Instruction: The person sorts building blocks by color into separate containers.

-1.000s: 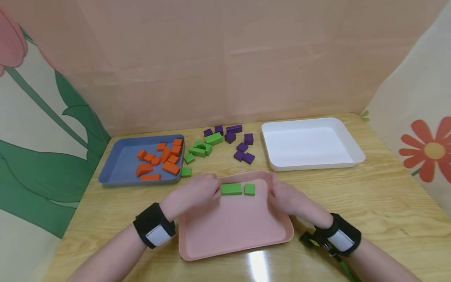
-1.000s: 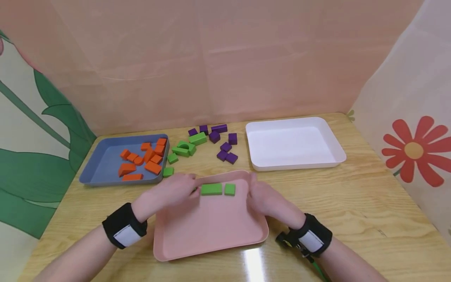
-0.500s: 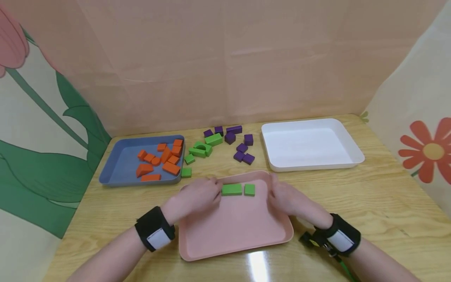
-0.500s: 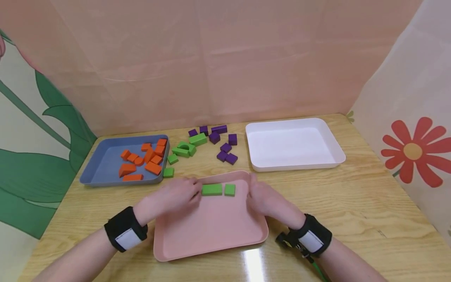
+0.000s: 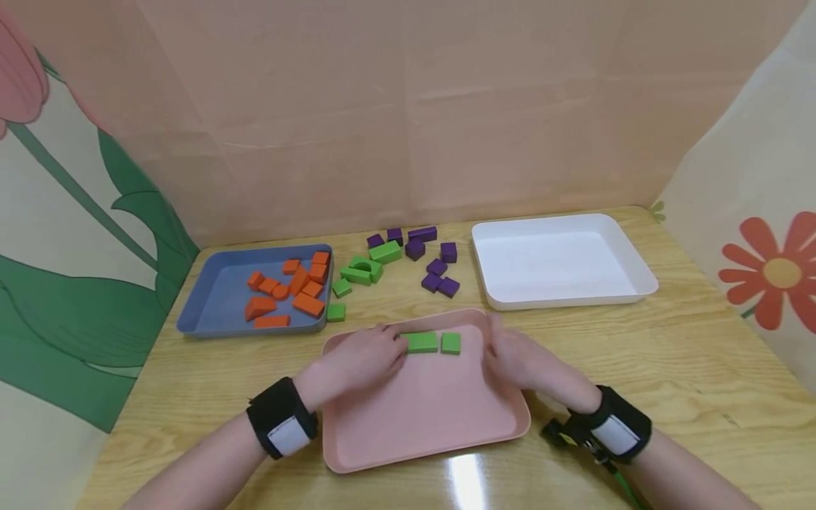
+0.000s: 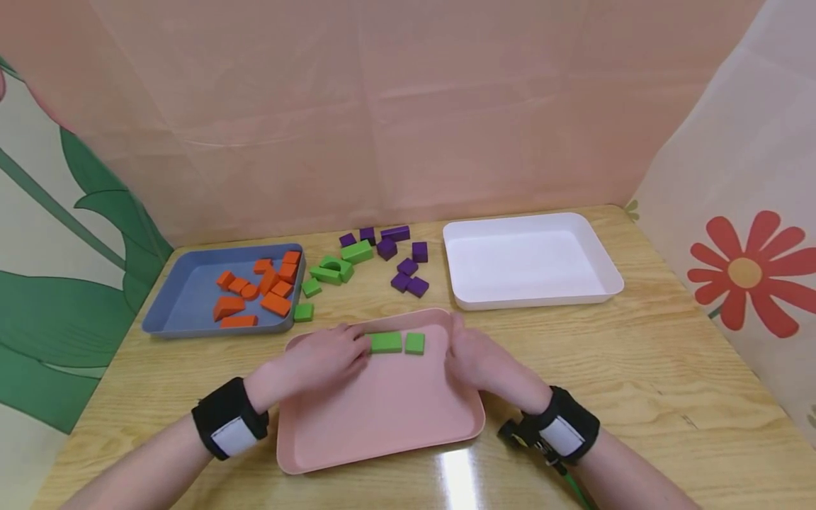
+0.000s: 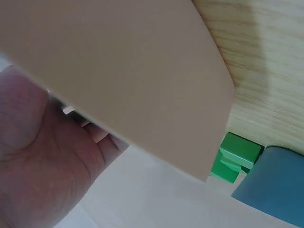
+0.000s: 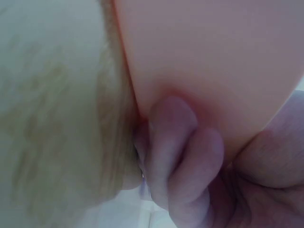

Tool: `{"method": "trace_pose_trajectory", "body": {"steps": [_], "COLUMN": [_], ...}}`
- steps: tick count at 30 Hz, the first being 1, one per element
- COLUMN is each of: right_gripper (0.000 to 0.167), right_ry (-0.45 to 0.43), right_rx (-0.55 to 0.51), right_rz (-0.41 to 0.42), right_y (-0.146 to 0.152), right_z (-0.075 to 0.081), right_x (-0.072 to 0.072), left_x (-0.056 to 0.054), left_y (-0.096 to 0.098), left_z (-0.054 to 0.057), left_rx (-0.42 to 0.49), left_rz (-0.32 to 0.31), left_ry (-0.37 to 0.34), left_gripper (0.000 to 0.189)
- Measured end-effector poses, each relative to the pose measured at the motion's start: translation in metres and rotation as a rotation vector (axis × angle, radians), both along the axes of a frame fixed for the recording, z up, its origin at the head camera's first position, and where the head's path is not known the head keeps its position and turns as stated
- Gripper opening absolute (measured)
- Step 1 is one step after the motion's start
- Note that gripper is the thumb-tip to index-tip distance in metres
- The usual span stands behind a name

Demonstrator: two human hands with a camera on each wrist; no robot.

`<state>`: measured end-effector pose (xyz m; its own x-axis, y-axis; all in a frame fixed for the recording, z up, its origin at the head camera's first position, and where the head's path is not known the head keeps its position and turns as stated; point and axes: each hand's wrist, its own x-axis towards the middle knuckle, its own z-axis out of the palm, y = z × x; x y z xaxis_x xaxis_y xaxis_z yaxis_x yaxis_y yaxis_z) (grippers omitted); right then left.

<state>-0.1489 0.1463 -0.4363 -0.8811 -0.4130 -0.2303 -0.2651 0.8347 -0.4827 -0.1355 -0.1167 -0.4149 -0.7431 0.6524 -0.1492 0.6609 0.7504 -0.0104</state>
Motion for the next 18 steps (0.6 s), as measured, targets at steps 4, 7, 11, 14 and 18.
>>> {"method": "trace_pose_trajectory", "body": {"steps": [4,7,11,14,18], "right_gripper": [0.035,0.038,0.044,0.045,0.042], "right_ry": [-0.003,-0.029,-0.049,-0.046,-0.041], "right_rx": [-0.002,-0.011,-0.009,-0.007,-0.023], "right_rz": [0.001,-0.008,-0.024,-0.025,-0.019], "right_y": [0.000,0.000,-0.001,-0.001,-0.001], "right_z": [0.000,0.000,0.000,-0.001,-0.001], "right_x": [0.000,0.000,0.000,0.000,0.000], "left_x": [0.000,-0.002,-0.004,-0.003,-0.003], "left_y": [0.000,0.000,-0.001,-0.002,-0.004], "left_z": [0.002,0.005,0.009,0.011,0.012], "left_rx": [0.035,0.064,0.108,0.132,0.134], "left_rz": [-0.082,-0.153,-0.149,-0.111,-0.073], "left_ry": [0.062,0.103,0.097,0.079,0.095], "left_gripper": [0.018,0.021,0.044,0.064,0.075]}}
